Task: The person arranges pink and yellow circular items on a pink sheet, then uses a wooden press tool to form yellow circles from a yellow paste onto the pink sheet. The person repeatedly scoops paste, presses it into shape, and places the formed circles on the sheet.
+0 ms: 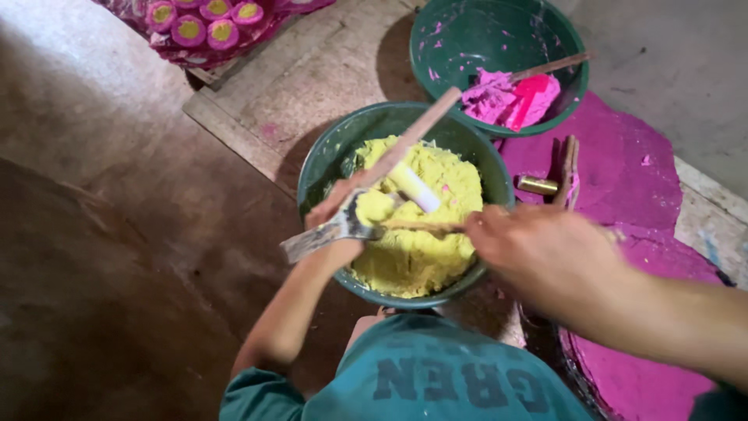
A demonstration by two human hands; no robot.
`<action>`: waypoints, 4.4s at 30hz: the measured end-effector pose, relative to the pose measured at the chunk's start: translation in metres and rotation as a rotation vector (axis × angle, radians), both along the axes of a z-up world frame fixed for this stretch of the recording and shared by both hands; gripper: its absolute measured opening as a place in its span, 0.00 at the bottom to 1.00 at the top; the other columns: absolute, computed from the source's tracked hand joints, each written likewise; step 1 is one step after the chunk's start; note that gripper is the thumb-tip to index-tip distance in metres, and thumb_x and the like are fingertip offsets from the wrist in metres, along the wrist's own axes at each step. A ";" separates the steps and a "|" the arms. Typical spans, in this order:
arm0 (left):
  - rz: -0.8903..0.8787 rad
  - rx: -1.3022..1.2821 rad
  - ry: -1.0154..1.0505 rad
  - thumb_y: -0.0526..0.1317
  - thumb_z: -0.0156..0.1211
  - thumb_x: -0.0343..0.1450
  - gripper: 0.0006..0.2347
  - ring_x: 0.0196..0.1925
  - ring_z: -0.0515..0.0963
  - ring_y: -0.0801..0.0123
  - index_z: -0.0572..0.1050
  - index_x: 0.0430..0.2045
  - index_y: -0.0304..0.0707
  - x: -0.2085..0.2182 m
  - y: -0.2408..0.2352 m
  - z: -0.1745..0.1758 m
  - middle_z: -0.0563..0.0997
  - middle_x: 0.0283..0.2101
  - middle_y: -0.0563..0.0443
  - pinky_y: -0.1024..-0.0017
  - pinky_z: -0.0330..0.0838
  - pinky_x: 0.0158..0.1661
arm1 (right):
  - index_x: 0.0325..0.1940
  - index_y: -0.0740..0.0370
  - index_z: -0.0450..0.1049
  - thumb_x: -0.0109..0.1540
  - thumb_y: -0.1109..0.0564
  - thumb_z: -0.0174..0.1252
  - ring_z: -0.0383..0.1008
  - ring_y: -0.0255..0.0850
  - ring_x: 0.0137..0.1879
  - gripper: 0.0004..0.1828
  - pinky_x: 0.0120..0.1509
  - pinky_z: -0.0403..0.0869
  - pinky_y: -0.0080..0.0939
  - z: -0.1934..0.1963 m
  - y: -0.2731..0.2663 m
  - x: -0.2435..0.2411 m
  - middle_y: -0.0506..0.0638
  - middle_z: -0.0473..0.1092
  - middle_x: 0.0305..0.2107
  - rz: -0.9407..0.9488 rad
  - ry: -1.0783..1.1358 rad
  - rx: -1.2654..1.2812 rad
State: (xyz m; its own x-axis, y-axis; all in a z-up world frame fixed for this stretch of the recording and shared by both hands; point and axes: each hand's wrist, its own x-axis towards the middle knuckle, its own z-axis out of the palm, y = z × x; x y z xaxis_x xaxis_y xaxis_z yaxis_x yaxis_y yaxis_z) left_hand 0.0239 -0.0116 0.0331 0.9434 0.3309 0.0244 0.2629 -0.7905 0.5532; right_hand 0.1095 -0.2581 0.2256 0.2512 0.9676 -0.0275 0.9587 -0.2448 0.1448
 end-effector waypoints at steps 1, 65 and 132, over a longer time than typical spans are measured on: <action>-0.043 0.058 -0.177 0.50 0.66 0.69 0.29 0.67 0.72 0.52 0.66 0.68 0.52 0.000 0.008 0.004 0.71 0.68 0.52 0.59 0.69 0.63 | 0.43 0.62 0.74 0.55 0.58 0.56 0.78 0.44 0.32 0.13 0.27 0.75 0.44 0.012 -0.004 -0.001 0.51 0.72 0.30 -0.027 -0.048 0.002; 0.245 -0.673 -0.659 0.32 0.61 0.71 0.11 0.48 0.79 0.61 0.76 0.47 0.30 0.021 0.088 -0.027 0.80 0.46 0.47 0.65 0.73 0.51 | 0.75 0.57 0.64 0.64 0.62 0.48 0.73 0.45 0.33 0.32 0.44 0.73 0.40 -0.161 0.002 0.021 0.61 0.73 0.30 -0.480 1.063 0.250; -1.091 -2.527 -0.005 0.68 0.48 0.71 0.40 0.61 0.75 0.63 0.63 0.74 0.39 0.162 -0.407 -0.062 0.77 0.51 0.51 0.59 0.61 0.71 | 0.63 0.66 0.68 0.62 0.26 0.31 0.83 0.50 0.51 0.46 0.62 0.73 0.49 -0.192 -0.453 -0.044 0.62 0.80 0.42 -1.141 2.249 0.384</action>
